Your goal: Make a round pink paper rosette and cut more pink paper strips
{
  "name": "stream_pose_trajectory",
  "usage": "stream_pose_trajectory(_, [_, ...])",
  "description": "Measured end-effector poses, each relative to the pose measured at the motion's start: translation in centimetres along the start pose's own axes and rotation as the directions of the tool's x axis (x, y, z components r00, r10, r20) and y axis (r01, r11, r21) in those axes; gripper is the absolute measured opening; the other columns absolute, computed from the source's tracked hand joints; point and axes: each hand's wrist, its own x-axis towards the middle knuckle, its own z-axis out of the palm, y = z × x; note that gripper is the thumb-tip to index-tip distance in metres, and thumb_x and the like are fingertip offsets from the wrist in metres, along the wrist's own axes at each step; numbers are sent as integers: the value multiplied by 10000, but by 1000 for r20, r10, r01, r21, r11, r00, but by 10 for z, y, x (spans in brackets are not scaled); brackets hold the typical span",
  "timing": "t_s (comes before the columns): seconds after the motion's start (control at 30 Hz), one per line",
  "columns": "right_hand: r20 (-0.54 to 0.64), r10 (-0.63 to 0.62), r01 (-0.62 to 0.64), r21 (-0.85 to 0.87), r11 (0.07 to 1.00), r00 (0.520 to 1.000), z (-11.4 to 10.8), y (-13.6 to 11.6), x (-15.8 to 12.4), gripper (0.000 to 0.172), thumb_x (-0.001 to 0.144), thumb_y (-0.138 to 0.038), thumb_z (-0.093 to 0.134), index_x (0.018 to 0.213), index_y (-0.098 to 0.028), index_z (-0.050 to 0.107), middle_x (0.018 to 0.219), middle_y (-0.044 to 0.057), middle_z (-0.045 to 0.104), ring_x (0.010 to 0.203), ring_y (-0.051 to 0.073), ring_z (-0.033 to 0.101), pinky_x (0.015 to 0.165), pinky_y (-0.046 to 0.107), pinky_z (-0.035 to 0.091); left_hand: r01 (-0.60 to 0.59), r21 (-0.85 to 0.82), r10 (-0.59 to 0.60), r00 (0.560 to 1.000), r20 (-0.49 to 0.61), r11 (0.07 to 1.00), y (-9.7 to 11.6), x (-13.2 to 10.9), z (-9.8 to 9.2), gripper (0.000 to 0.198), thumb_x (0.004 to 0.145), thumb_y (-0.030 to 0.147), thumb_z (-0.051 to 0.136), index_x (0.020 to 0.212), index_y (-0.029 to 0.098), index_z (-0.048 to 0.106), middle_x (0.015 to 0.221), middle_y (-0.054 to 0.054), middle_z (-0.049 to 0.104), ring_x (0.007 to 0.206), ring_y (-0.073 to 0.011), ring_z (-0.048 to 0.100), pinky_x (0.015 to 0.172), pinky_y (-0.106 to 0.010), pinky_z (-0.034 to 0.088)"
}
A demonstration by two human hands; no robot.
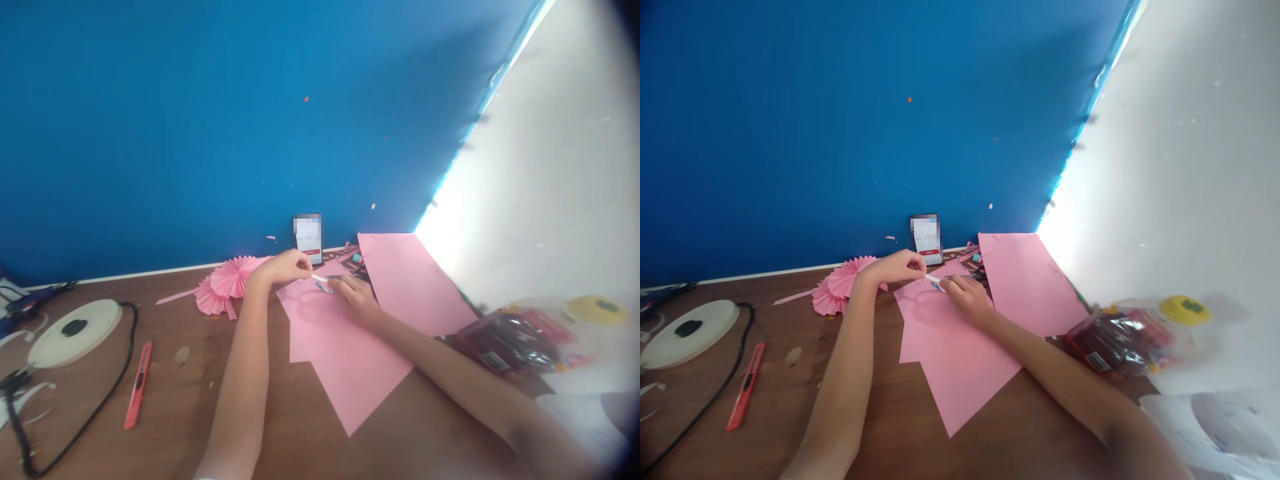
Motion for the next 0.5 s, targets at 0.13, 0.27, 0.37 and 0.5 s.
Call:
stream_pose_trajectory(0.13, [24, -88, 90, -60, 994, 996, -5, 3, 2, 254, 941, -166, 430, 1102, -215, 621, 826, 46, 638, 700, 130, 551, 680, 257, 384, 8, -17, -8, 1000, -11, 1000, -7, -3, -4, 219, 713, 320, 559, 810, 170, 686, 806, -15, 680, 740, -147, 580, 600, -223, 376])
stream_pose_trajectory(0.27, [73, -125, 131, -93, 987, 989, -10, 7, 12, 303, 933, -141, 409, 1102, -240, 640, 766, 40, 604, 685, 140, 530, 641, 266, 360, 40, -28, -40, 999, -18, 999, -11, -6, -8, 240, 700, 340, 579, 837, 179, 693, 857, -21, 681, 791, -157, 582, 620, -219, 386])
stream_pose_trajectory(0.37, [91, -24, 24, -1, 1000, 996, -15, 3, 21, 357, 919, -96, 356, 1075, -226, 650, 832, 63, 599, 766, 157, 541, 660, 263, 372, 62, -41, -60, 997, 50, 997, -11, -10, -9, 243, 696, 335, 581, 844, 178, 694, 883, -25, 673, 808, -149, 574, 623, -207, 392])
stream_pose_trajectory(0.5, [183, 137, -174, 207, 963, 974, -22, -6, 33, 304, 897, -114, 403, 1000, -202, 675, 847, 62, 609, 775, 155, 555, 654, 246, 394, 187, -33, -180, 972, 153, 982, -9, -14, -8, 264, 688, 348, 573, 856, 171, 673, 808, -28, 635, 651, -116, 522, 501, -198, 342])
